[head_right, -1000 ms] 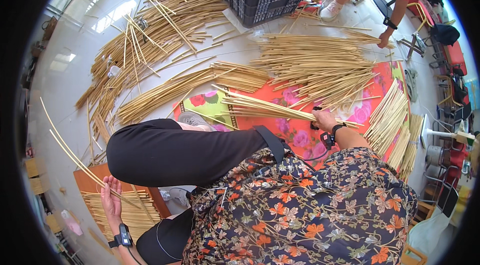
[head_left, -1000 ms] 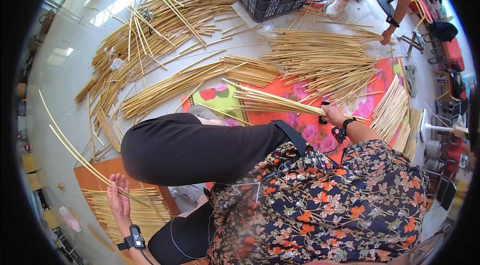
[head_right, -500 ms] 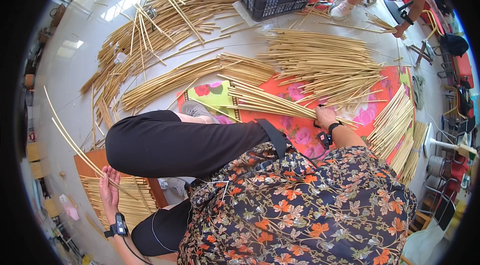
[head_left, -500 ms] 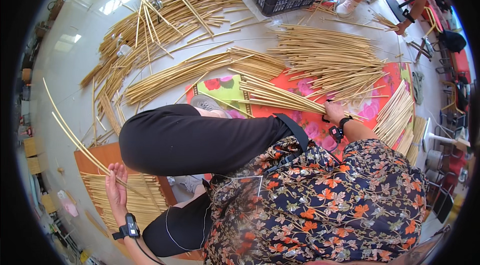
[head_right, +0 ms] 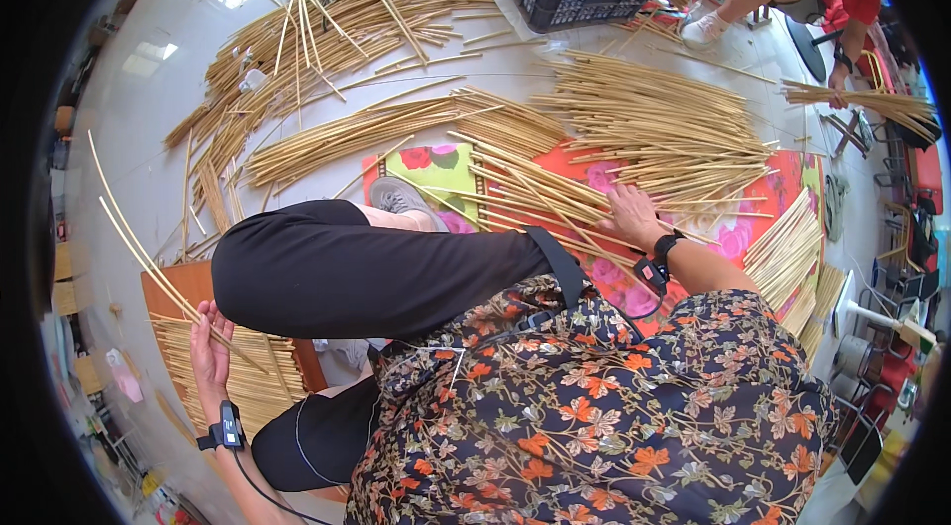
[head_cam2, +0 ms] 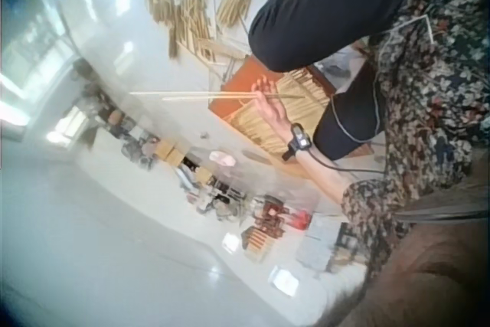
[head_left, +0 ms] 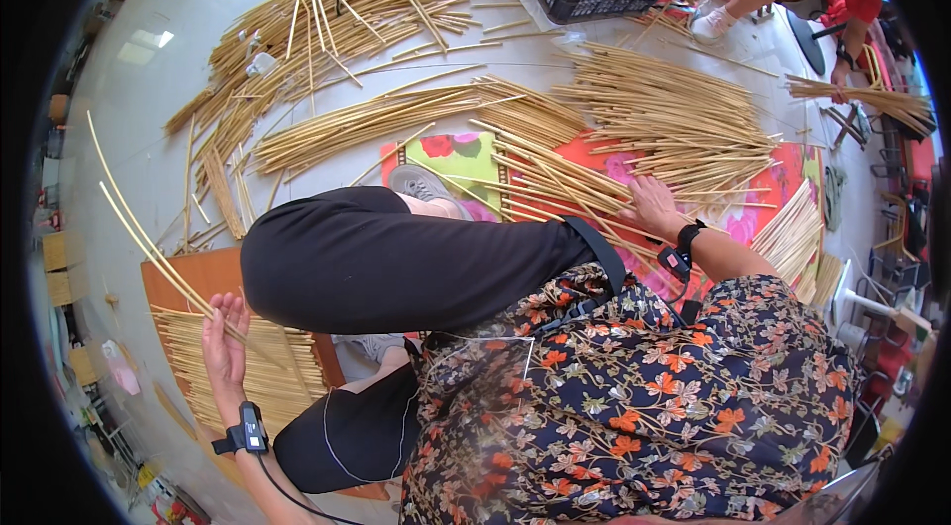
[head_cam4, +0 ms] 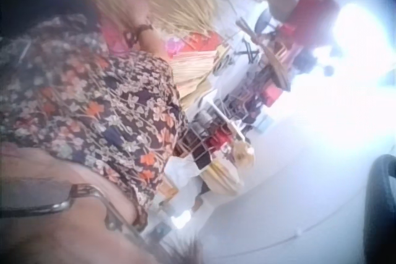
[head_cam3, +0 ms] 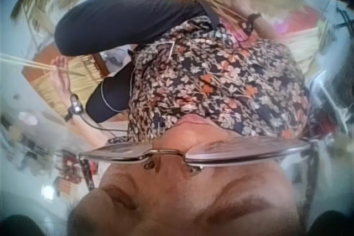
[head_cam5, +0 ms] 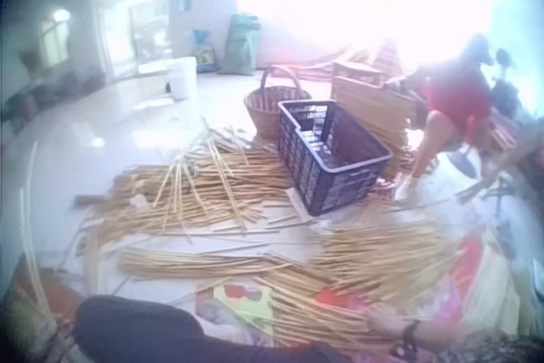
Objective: The person weaves thin bamboo strips into a flat mat on a wooden board. They repeatedly pick up strips from the floor, align them, and interlace them into the existing weave. Another person is visible in the background working on a similar task.
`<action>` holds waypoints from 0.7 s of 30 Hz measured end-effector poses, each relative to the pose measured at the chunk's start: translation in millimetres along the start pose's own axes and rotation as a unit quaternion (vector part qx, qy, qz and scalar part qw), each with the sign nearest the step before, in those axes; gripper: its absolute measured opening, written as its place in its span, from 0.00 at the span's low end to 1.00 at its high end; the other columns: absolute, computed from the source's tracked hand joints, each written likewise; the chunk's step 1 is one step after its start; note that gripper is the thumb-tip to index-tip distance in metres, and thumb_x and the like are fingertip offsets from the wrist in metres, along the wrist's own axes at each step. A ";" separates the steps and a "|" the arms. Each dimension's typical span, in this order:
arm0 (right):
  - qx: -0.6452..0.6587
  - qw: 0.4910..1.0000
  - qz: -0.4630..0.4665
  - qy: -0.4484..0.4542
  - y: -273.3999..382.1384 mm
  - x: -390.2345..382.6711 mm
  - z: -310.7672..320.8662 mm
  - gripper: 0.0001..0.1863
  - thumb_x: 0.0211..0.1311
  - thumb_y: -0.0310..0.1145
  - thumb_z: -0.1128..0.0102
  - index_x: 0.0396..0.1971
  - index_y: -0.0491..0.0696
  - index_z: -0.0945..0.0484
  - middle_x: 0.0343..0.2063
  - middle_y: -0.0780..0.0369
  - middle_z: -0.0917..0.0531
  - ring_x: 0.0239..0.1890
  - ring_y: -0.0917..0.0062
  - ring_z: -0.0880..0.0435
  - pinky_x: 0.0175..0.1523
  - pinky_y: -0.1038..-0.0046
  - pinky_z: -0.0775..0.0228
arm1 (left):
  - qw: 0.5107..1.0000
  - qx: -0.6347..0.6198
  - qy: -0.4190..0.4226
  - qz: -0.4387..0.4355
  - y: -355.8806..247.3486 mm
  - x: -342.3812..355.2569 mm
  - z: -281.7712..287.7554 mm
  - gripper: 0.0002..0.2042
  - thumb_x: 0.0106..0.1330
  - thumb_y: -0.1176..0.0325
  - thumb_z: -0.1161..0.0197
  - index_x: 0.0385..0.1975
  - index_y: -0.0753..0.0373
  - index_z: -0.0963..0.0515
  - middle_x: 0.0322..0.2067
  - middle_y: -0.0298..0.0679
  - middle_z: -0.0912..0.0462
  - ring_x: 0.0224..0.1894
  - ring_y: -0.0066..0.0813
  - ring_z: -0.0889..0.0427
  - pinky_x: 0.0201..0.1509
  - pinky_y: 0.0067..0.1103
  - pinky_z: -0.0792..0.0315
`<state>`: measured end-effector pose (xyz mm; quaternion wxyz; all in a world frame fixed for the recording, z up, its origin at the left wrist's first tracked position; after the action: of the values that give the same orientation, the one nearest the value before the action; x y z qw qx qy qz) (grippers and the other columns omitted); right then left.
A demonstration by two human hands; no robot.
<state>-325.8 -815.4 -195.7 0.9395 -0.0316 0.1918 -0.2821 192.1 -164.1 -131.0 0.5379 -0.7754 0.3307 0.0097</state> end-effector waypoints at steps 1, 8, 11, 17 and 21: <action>0.019 1.000 0.010 -0.014 7.8 7.5 2.6 0.33 0.52 0.55 0.31 0.50 0.45 0.26 0.47 0.53 0.23 0.53 0.58 0.24 0.56 0.58 0.31 | 1.000 0.000 -0.006 0.000 1.0 0.2 0.7 0.15 0.76 0.69 0.45 0.59 0.64 0.29 0.55 0.44 0.22 0.60 0.37 0.22 0.67 0.34 0.26; 0.154 0.983 0.084 0.053 55.0 77.7 7.7 0.44 0.58 0.64 0.38 0.61 0.42 0.33 0.60 0.43 0.28 0.61 0.45 0.29 0.63 0.52 0.35 | 1.000 -0.005 -0.024 -0.017 -7.8 -2.9 -6.5 0.13 0.76 0.68 0.44 0.56 0.63 0.27 0.52 0.43 0.19 0.56 0.35 0.20 0.62 0.32 0.23; 0.148 0.968 0.119 0.161 64.6 99.0 14.8 0.39 0.59 0.59 0.37 0.58 0.41 0.29 0.50 0.43 0.20 0.54 0.48 0.22 0.58 0.55 0.30 | 0.999 -0.017 -0.033 -0.023 -10.2 -11.2 -1.8 0.13 0.76 0.68 0.44 0.57 0.63 0.27 0.53 0.43 0.19 0.57 0.37 0.19 0.63 0.33 0.23; 0.168 0.970 0.161 0.075 104.6 197.1 101.0 0.21 0.63 0.47 0.40 0.42 0.42 0.22 0.38 0.46 0.17 0.45 0.49 0.19 0.49 0.53 0.28 | 0.998 -0.038 -0.051 -0.024 -22.5 -3.9 -16.6 0.13 0.76 0.69 0.45 0.56 0.63 0.26 0.52 0.44 0.18 0.55 0.38 0.18 0.62 0.36 0.22; 0.240 0.944 0.225 -0.018 192.2 282.5 171.7 0.16 0.63 0.42 0.40 0.39 0.42 0.21 0.35 0.47 0.17 0.42 0.48 0.19 0.46 0.54 0.29 | 0.996 -0.048 -0.061 -0.030 -32.6 1.5 -24.7 0.12 0.75 0.70 0.46 0.55 0.64 0.25 0.50 0.45 0.17 0.53 0.39 0.17 0.61 0.37 0.22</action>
<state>55.5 -815.8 -166.0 0.9617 0.2333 0.1032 -0.1006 201.9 -179.0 -94.2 0.5191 -0.8080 0.2729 0.0571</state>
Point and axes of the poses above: each hand's wrist, its own x-axis towards the middle knuckle, its own z-axis out of the back of the hand, y = z × x, the point moved 6 cm from there along x, towards the middle knuckle
